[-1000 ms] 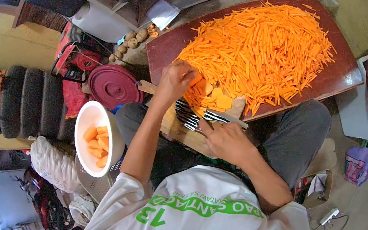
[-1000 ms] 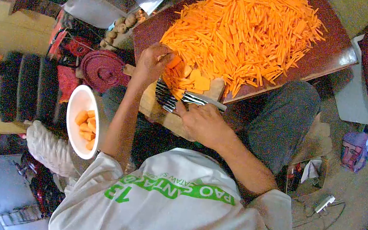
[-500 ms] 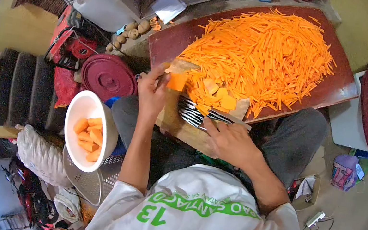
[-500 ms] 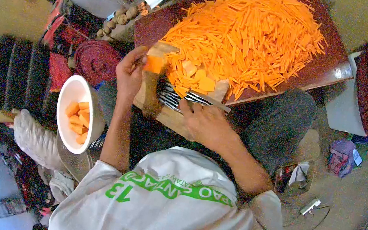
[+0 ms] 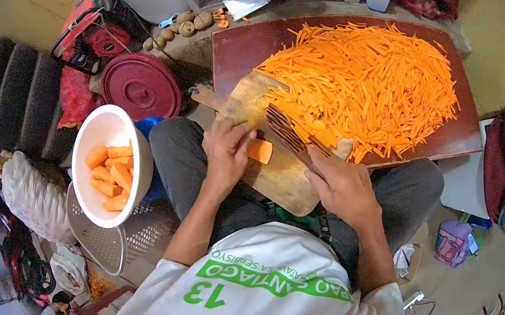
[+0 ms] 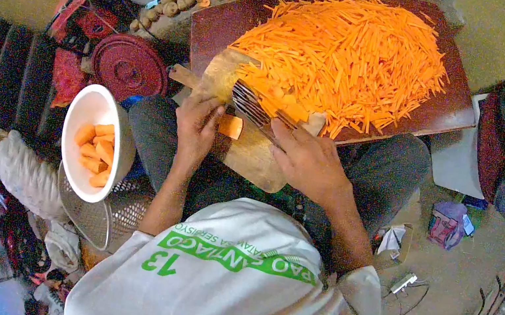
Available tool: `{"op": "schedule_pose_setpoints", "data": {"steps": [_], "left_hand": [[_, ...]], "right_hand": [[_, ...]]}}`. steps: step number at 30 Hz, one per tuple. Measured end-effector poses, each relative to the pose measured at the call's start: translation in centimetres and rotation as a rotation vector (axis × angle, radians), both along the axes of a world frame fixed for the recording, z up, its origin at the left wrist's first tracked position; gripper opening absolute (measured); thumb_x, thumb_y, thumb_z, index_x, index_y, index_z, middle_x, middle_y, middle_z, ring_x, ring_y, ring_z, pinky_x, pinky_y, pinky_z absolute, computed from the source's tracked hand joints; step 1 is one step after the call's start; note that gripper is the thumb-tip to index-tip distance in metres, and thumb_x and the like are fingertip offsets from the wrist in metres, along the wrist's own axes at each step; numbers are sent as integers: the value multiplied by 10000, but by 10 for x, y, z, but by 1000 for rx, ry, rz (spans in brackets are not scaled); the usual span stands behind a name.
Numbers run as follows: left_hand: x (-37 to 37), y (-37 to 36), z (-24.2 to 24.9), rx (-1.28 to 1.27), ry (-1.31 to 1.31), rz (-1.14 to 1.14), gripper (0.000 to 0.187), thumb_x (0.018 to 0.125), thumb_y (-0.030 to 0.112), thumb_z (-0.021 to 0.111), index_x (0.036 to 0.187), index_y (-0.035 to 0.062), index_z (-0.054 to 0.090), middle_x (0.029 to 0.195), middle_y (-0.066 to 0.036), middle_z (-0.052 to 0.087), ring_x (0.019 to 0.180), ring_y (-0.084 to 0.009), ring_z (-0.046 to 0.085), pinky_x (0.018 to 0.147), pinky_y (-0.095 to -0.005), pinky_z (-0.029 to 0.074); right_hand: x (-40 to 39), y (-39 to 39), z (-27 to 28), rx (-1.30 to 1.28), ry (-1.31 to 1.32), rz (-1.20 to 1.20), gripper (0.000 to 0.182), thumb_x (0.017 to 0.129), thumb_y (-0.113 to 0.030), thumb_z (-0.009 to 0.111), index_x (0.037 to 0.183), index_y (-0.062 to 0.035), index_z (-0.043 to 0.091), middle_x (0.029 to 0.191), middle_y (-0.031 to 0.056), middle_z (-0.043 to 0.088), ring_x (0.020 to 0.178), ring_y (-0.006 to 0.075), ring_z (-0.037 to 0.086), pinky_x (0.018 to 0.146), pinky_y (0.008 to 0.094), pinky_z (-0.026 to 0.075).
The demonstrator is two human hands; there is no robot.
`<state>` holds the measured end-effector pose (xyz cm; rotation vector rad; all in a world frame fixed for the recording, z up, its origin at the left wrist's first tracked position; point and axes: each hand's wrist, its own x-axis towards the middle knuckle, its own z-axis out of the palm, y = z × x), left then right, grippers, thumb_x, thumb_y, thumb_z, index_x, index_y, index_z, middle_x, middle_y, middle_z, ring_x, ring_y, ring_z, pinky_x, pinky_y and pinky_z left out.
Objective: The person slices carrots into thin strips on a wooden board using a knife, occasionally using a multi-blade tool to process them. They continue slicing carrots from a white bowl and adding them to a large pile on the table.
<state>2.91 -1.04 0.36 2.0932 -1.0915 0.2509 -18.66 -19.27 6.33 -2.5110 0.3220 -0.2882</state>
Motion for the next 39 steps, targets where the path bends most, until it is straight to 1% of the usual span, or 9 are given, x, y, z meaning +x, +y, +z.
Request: {"op": "schedule_pose_setpoints", "data": {"steps": [4, 5, 8, 9, 13, 20, 30, 34, 39], "left_hand": [[11, -19, 25, -174, 160, -81, 251, 874, 180, 865, 1071, 40, 799, 1028, -129, 716, 1045, -342, 669, 945, -430, 483], [16, -22, 31, -111, 246, -155, 387, 818, 227, 909, 1143, 52, 792, 1120, -155, 705, 1124, -355, 650, 989, -440, 472], [15, -47, 51, 37, 66, -313, 522, 761, 256, 935, 1221, 65, 778, 1246, -182, 680, 1229, -379, 607, 1044, -460, 448], [17, -55, 56, 193, 50, -388, 669, 745, 329, 950, 1338, 97, 744, 1393, -169, 643, 1336, -378, 566, 1144, -503, 422], [24, -88, 47, 326, -121, -468, 736, 770, 426, 922, 1403, 124, 698, 1404, -156, 632, 1365, -363, 549, 1167, -548, 358], [41, -96, 32, 187, -131, -413, 578, 847, 369, 877, 1334, 97, 725, 1350, -187, 638, 1307, -378, 560, 1105, -542, 351], [15, -81, 48, 275, -57, -476, 756, 771, 498, 913, 1392, 121, 705, 1421, -188, 615, 1362, -398, 548, 1144, -565, 392], [8, -95, 43, 259, -156, -576, 755, 749, 460, 918, 1383, 114, 699, 1402, -195, 595, 1371, -418, 504, 1103, -609, 332], [27, -92, 52, 260, -292, -462, 578, 825, 271, 885, 1349, 122, 693, 1349, -164, 602, 1335, -381, 528, 1091, -583, 348]], "right_hand": [[0, -2, -9, -205, -4, 55, 478, 954, -227, 763, 1391, -72, 651, 1108, 181, 755, 1006, 398, 735, 836, 502, 582], [-2, -2, -8, -242, 3, 75, 479, 949, -221, 763, 1389, -69, 651, 1094, 168, 755, 981, 388, 736, 823, 501, 582], [-5, -2, -7, -326, -11, 133, 472, 940, -200, 753, 1379, -59, 653, 1043, 130, 747, 912, 354, 734, 787, 495, 581], [-3, -4, -11, -341, -36, 150, 460, 942, -191, 744, 1373, -54, 655, 1020, 119, 742, 893, 343, 732, 775, 493, 578], [0, -12, -9, -442, -73, 189, 410, 961, -166, 701, 1351, -43, 669, 984, 97, 735, 871, 314, 728, 760, 478, 571], [-9, -7, -5, -428, 0, 155, 417, 958, -170, 685, 1354, -40, 672, 1072, 105, 751, 903, 298, 732, 799, 459, 578], [-1, 13, -2, -491, -15, 283, 454, 934, -170, 633, 1367, -33, 648, 1026, 95, 719, 900, 270, 733, 761, 426, 592], [5, 17, 3, -524, 2, 322, 452, 930, -175, 636, 1357, -27, 648, 978, 88, 701, 885, 256, 728, 751, 412, 589], [1, 15, 7, -462, 7, 287, 434, 950, -176, 656, 1354, -17, 645, 972, 125, 718, 881, 288, 738, 768, 429, 593]]}}
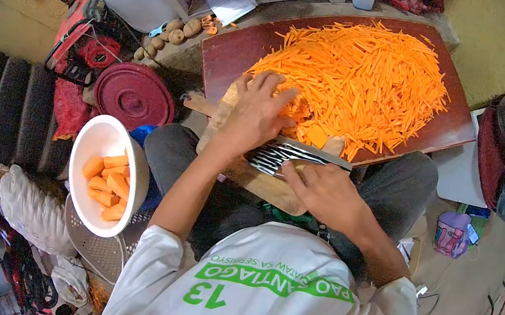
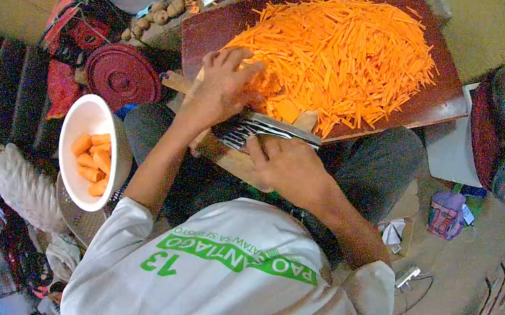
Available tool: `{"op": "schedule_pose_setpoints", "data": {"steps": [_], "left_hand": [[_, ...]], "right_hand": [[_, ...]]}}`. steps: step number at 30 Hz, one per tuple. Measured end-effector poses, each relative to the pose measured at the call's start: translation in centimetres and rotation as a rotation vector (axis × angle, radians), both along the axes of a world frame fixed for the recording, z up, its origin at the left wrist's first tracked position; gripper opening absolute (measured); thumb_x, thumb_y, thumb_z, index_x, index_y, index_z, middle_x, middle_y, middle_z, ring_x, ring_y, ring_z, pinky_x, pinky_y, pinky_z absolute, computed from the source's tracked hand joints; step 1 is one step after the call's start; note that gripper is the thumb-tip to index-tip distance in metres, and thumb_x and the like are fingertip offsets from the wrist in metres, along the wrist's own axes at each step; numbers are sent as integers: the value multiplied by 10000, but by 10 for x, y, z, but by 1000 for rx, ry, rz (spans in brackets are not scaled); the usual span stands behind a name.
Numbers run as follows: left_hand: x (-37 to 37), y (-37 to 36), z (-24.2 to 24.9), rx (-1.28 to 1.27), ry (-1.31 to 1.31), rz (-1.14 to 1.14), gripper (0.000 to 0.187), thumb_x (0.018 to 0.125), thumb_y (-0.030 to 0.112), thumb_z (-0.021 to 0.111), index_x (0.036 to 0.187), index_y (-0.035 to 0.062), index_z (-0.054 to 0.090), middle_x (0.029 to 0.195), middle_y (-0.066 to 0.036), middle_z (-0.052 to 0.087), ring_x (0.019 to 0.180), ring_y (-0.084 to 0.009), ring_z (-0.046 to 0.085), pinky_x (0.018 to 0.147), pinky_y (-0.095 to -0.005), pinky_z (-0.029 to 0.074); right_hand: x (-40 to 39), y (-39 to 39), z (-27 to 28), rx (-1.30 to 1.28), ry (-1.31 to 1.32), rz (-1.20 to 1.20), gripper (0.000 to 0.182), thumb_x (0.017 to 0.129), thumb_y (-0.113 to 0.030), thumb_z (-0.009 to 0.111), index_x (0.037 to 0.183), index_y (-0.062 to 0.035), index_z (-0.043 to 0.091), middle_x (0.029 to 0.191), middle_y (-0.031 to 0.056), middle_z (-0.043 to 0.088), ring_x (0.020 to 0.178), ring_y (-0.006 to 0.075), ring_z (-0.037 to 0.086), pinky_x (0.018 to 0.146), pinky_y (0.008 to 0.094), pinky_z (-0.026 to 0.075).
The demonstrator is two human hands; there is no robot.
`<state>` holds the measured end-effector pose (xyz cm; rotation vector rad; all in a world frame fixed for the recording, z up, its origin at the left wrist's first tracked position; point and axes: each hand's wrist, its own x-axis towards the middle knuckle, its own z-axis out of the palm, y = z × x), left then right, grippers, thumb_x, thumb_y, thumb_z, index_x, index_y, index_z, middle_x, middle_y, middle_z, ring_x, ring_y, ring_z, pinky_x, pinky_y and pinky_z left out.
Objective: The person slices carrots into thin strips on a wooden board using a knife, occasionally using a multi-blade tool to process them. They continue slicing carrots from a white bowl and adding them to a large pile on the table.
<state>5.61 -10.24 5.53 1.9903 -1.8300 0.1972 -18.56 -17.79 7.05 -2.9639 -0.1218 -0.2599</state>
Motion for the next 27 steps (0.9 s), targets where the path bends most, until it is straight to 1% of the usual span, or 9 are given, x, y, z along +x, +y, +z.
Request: {"op": "schedule_pose_setpoints", "data": {"steps": [3, 4, 7, 8, 11, 12, 18, 21, 27], "left_hand": [[9, 22, 1, -84, 142, 86, 537, 847, 261, 877, 1336, 122, 704, 1306, -155, 620, 1308, -364, 555, 1087, -548, 360], [9, 29, 4, -117, 129, 140, 454, 877, 265, 868, 1276, 95, 732, 1302, -154, 651, 1269, -352, 593, 1088, -487, 425], [1, 60, -14, -151, 458, 351, 389, 876, 242, 874, 1193, 47, 762, 1230, -163, 659, 1188, -373, 619, 1024, -450, 479], [-8, 69, -16, -164, 420, 424, 364, 862, 233, 887, 1131, 15, 777, 1143, -169, 671, 1088, -383, 650, 941, -432, 524], [-24, 94, -36, -89, 531, 357, 437, 804, 209, 901, 1170, 8, 772, 1010, -175, 644, 1012, -386, 616, 917, -471, 475], [-32, 97, -33, -102, 488, 320, 465, 763, 218, 920, 1145, -4, 776, 985, -189, 643, 963, -395, 624, 866, -481, 497], [-49, 100, -50, -79, 347, 299, 422, 764, 140, 862, 1142, -16, 757, 1084, -215, 649, 1003, -420, 616, 875, -515, 509], [-56, 99, -50, -43, 392, 270, 355, 787, 99, 817, 1120, -12, 761, 1146, -241, 626, 1057, -426, 591, 913, -519, 513], [-66, 102, -47, -12, 364, 238, 291, 812, 92, 800, 1085, -5, 765, 1176, -224, 619, 1060, -410, 577, 924, -513, 520]], "right_hand": [[-9, -7, -10, 176, 78, -109, 429, 969, -190, 684, 1355, -8, 640, 1011, 169, 737, 911, 349, 741, 797, 457, 593], [-14, -8, -7, 250, 135, -173, 440, 971, -199, 697, 1361, -6, 637, 1037, 183, 744, 928, 370, 740, 805, 466, 592], [-26, -1, -2, 544, 143, -350, 459, 979, -185, 729, 1384, 14, 643, 1162, 237, 757, 1032, 429, 739, 873, 456, 590], [-29, 0, -5, 635, 97, -379, 449, 989, -174, 724, 1385, 22, 643, 1177, 245, 755, 1050, 429, 740, 889, 446, 589], [-29, 4, -6, 874, 54, -423, 402, 1020, -142, 692, 1375, 42, 646, 1183, 261, 751, 1082, 431, 738, 919, 418, 581], [-27, 6, -5, 949, 56, -429, 384, 1031, -132, 679, 1369, 48, 647, 1179, 265, 749, 1089, 432, 737, 926, 410, 578], [-8, 11, -3, 915, 172, -356, 395, 1044, -123, 657, 1399, 46, 619, 1150, 291, 737, 1082, 448, 730, 897, 433, 577], [-7, 13, -8, 769, 86, -299, 399, 1046, -127, 649, 1407, 37, 607, 1134, 300, 732, 1074, 467, 722, 883, 468, 577], [-10, 20, 8, 706, 279, -325, 425, 1051, -152, 616, 1436, 14, 550, 1096, 295, 726, 1013, 497, 707, 838, 556, 560]]}}
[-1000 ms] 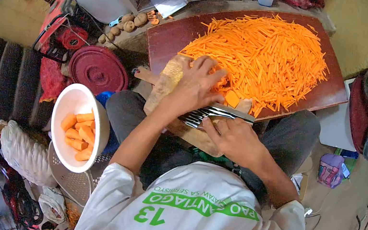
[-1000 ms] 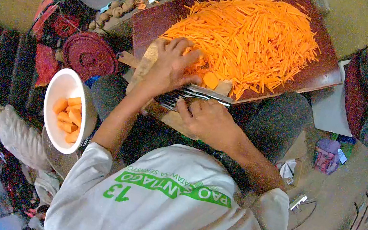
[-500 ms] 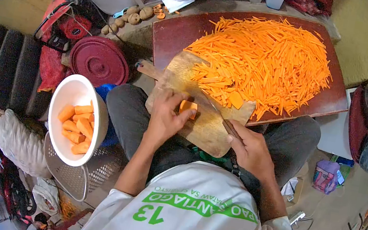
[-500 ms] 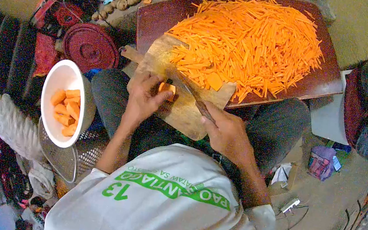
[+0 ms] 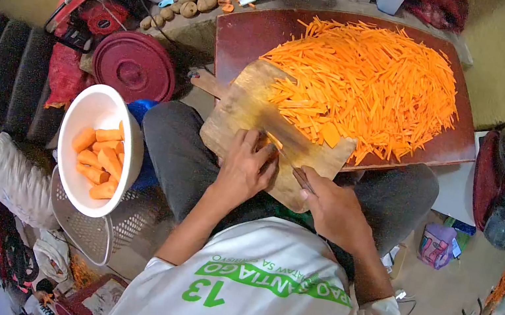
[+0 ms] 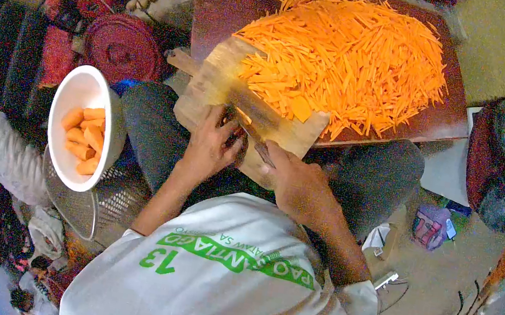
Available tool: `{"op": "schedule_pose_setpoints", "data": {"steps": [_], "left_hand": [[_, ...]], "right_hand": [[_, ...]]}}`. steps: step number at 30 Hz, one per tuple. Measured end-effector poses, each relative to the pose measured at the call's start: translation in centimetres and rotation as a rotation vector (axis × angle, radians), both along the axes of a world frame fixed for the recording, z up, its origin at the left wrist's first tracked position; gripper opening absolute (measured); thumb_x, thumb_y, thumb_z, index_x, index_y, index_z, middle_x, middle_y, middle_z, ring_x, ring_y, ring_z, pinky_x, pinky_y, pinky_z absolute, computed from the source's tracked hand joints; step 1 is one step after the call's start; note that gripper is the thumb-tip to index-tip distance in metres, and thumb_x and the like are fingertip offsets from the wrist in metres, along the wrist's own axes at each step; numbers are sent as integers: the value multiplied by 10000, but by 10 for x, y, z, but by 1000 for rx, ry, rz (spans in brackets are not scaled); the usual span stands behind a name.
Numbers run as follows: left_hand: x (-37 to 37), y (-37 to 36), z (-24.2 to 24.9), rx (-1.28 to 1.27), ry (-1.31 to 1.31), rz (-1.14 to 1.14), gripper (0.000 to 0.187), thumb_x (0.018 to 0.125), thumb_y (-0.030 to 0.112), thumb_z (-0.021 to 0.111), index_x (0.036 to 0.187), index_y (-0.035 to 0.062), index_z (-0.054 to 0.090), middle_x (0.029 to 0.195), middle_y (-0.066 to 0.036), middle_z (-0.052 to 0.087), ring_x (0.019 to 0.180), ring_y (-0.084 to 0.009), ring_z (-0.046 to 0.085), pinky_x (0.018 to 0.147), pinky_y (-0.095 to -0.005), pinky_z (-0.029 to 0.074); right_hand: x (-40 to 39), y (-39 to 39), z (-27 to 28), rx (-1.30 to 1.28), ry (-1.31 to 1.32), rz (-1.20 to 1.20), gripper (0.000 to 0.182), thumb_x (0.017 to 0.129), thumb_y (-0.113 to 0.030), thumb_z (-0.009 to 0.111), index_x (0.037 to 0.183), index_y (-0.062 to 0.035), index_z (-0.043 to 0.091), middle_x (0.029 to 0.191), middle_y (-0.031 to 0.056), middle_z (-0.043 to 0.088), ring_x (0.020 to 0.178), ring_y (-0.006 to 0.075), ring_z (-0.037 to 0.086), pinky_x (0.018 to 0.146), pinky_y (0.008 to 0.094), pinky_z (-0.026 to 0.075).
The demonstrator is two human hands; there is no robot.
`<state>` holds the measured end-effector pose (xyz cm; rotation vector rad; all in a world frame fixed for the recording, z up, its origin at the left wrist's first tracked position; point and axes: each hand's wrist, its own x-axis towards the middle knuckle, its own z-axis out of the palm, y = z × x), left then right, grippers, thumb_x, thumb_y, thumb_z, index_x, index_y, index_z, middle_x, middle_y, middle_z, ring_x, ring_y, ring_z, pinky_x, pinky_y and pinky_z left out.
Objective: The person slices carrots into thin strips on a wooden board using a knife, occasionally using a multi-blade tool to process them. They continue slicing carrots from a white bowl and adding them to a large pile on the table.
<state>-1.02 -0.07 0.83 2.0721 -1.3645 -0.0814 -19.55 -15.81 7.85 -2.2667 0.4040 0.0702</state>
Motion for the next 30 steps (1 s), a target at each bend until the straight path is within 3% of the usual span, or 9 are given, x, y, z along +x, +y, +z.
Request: {"op": "schedule_pose_setpoints", "data": {"steps": [3, 12, 15, 18, 21, 23, 26, 30], "left_hand": [[1, 1, 5, -5, -57, -21, 289, 820, 92, 798, 1092, 4, 759, 1192, -200, 614, 1068, -402, 572, 926, -512, 518], [4, 2, 0, 33, -41, -58, 374, 765, 102, 829, 1114, 5, 738, 1199, -214, 604, 1109, -444, 562, 951, -535, 539], [3, 2, 3, 29, -65, -57, 385, 765, 82, 815, 1135, 9, 736, 1188, -207, 604, 1099, -445, 562, 954, -535, 531], [2, 1, 4, 27, -67, -68, 358, 802, 49, 781, 1154, 1, 734, 1161, -187, 612, 1070, -428, 572, 956, -519, 516], [3, 2, 3, 10, -53, -82, 379, 801, 39, 771, 1175, 0, 728, 1167, -186, 613, 1076, -429, 570, 964, -513, 513], [5, 0, 5, -12, -47, -92, 383, 799, 31, 763, 1179, 1, 727, 1164, -186, 613, 1083, -427, 569, 967, -508, 510], [4, 5, 1, 26, -39, -91, 529, 690, 97, 834, 1205, 21, 739, 1217, -207, 589, 1124, -457, 547, 980, -561, 522], [8, 0, 6, -44, -71, -87, 384, 811, 41, 757, 1193, 7, 726, 1185, -177, 608, 1096, -408, 565, 972, -504, 502]], "right_hand": [[3, 1, 20, 22, 151, 47, 423, 1049, -163, 609, 1432, -6, 524, 1065, 271, 726, 982, 492, 705, 807, 579, 551], [-5, 0, 20, -202, 42, 148, 448, 1066, -244, 616, 1446, -32, 510, 965, 191, 712, 858, 415, 714, 706, 542, 549], [12, -2, 8, -122, 118, 104, 450, 1070, -235, 609, 1448, -13, 505, 948, 207, 705, 865, 437, 709, 718, 552, 550], [30, -9, -18, -86, -15, 103, 460, 1075, -232, 597, 1453, 7, 492, 949, 235, 703, 901, 459, 707, 753, 571, 551], [32, -11, -12, -88, -58, 118, 405, 1067, -218, 592, 1406, -12, 512, 971, 267, 702, 941, 480, 701, 767, 583, 550], [29, -9, 9, -59, 128, 116, 354, 1062, -209, 594, 1362, -32, 531, 991, 271, 705, 956, 482, 703, 766, 585, 552], [20, -1, 17, -76, 242, 102, 303, 1053, -198, 607, 1310, -51, 540, 1006, 275, 702, 967, 488, 702, 761, 594, 548], [39, -1, -1, -50, 114, 91, 353, 1042, -208, 640, 1337, -58, 515, 1030, 267, 707, 988, 486, 706, 778, 593, 556]]}}
